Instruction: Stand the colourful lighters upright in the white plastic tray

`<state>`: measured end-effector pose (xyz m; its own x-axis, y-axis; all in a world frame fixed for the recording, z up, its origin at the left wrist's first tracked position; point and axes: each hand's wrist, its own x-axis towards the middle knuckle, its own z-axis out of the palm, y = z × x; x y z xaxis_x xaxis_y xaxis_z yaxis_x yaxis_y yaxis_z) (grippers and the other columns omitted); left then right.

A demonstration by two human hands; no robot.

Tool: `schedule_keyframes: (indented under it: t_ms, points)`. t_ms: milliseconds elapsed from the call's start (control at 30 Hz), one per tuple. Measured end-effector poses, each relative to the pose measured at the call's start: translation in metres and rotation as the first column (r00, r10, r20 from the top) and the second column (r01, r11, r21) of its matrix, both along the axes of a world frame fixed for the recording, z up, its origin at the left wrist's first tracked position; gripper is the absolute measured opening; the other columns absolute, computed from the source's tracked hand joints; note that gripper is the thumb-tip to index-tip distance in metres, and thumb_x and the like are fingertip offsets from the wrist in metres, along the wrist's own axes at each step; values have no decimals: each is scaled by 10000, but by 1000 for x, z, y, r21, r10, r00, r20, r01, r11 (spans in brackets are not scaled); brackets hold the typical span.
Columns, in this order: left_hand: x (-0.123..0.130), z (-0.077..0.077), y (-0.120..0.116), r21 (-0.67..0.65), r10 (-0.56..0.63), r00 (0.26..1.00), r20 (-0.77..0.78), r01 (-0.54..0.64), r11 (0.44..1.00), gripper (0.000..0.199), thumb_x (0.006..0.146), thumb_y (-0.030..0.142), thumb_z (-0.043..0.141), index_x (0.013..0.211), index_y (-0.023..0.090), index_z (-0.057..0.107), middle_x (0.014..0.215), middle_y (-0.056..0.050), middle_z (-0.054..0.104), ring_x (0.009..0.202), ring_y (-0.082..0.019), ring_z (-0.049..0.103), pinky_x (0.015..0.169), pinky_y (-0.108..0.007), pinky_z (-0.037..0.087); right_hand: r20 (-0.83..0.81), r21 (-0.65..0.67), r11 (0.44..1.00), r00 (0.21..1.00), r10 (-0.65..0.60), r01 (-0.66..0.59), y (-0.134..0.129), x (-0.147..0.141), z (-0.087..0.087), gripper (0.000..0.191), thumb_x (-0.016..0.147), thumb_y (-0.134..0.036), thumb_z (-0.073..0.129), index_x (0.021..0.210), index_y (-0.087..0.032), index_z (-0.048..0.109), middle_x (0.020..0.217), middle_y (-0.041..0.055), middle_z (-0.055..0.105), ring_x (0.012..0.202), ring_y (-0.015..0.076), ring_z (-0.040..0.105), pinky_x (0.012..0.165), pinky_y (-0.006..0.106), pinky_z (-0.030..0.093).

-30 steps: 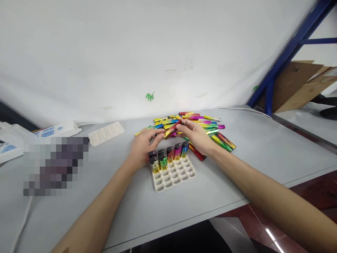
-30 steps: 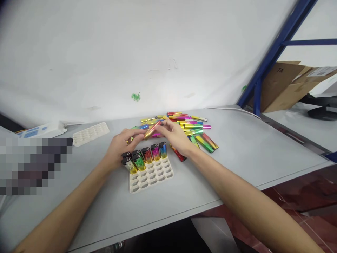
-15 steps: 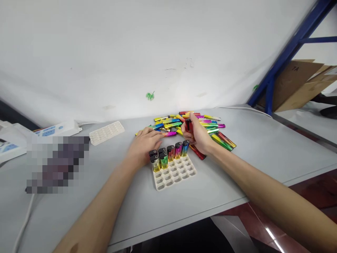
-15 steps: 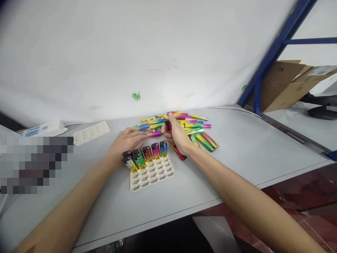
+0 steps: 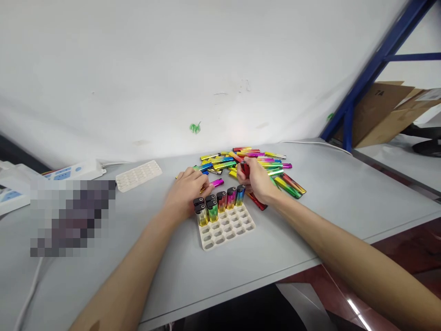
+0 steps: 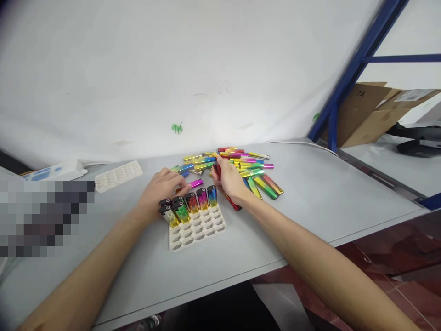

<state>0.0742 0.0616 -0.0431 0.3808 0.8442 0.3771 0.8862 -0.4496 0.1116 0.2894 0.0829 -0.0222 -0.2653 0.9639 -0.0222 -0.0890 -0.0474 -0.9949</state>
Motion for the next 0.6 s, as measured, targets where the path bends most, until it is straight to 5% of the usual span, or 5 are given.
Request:
schedule_keyframes:
  t_ms: [133, 400, 600]
  points:
    - [-1, -1, 1, -10, -1, 1000, 5, 1, 1000, 247, 976, 361, 534, 773, 227, 573, 847, -37, 667, 922, -246, 492, 810, -389, 417, 35, 36, 999, 999, -1, 0, 0, -1, -1, 589, 962, -626, 349, 540, -216, 376, 484, -55, 223, 430, 86, 141, 397, 233, 126]
    - [1, 5, 1, -106, -12, 998, -57, 6, 994, 155, 925, 351, 618, 1005, 226, 664, 1026, -74, 696, 1015, -281, 510, 879, -426, 430, 4, 46, 999, 1000, 29, -29, 1, 0, -6, 470, 983, -417, 314, 564, -217, 385, 490, -48, 234, 427, 96, 160, 395, 232, 124]
    - [0, 5, 1, -138, 17, 999, -36, -22, 990, 172, 931, 401, 600, 928, 234, 643, 988, -60, 704, 1008, -279, 514, 875, -425, 430, 20, 37, 999, 1000, -1, 0, -1, -1, -2, 550, 999, -558, 290, 597, -212, 436, 500, -49, 266, 432, 98, 210, 403, 238, 175]
